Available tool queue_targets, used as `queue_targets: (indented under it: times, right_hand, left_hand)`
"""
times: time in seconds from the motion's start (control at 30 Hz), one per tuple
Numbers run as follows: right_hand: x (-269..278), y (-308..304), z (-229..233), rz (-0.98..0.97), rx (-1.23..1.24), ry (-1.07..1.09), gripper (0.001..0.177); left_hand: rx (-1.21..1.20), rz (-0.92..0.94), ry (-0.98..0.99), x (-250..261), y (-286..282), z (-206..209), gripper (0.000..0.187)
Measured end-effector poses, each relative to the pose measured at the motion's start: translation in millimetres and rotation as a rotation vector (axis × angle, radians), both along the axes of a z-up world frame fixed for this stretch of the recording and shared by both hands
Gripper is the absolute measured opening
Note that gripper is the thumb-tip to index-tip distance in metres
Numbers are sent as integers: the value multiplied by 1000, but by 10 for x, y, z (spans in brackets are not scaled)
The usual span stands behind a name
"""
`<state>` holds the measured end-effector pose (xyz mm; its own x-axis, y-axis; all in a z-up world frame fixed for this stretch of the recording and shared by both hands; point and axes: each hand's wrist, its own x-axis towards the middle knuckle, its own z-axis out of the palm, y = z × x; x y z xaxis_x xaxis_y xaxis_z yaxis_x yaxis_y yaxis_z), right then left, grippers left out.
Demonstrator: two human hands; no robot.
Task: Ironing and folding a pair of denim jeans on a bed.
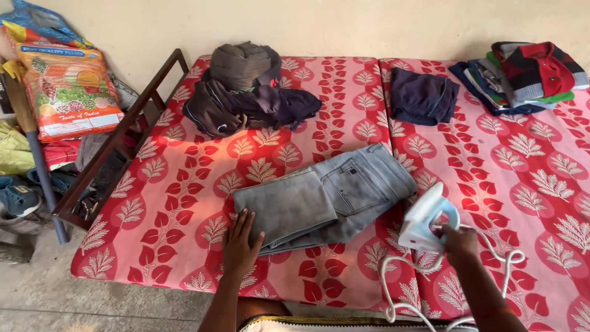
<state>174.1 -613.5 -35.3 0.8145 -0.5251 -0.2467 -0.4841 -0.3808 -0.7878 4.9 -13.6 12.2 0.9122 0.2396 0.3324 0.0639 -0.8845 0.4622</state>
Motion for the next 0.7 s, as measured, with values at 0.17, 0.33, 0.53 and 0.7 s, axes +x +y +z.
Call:
queue_targets:
  times: [0.17,0.33,0.53,0.7]
  right_hand:
    - [-286,736,1277,251,131,-181,25]
    - [-330,1732,1915,479,99,-254,54]
    - [-305,3304,2332,906,-114,-110,63]
    - [-64,4122,1633,1216,-161,-510,59]
  left_hand:
    - [-43,1,-4,-78,70,130,67]
    - [-75,53,20,-44,71,173,68]
    - [-69,62,5,-44,80,145,77]
    - [-105,72,32,-38,89,109,80]
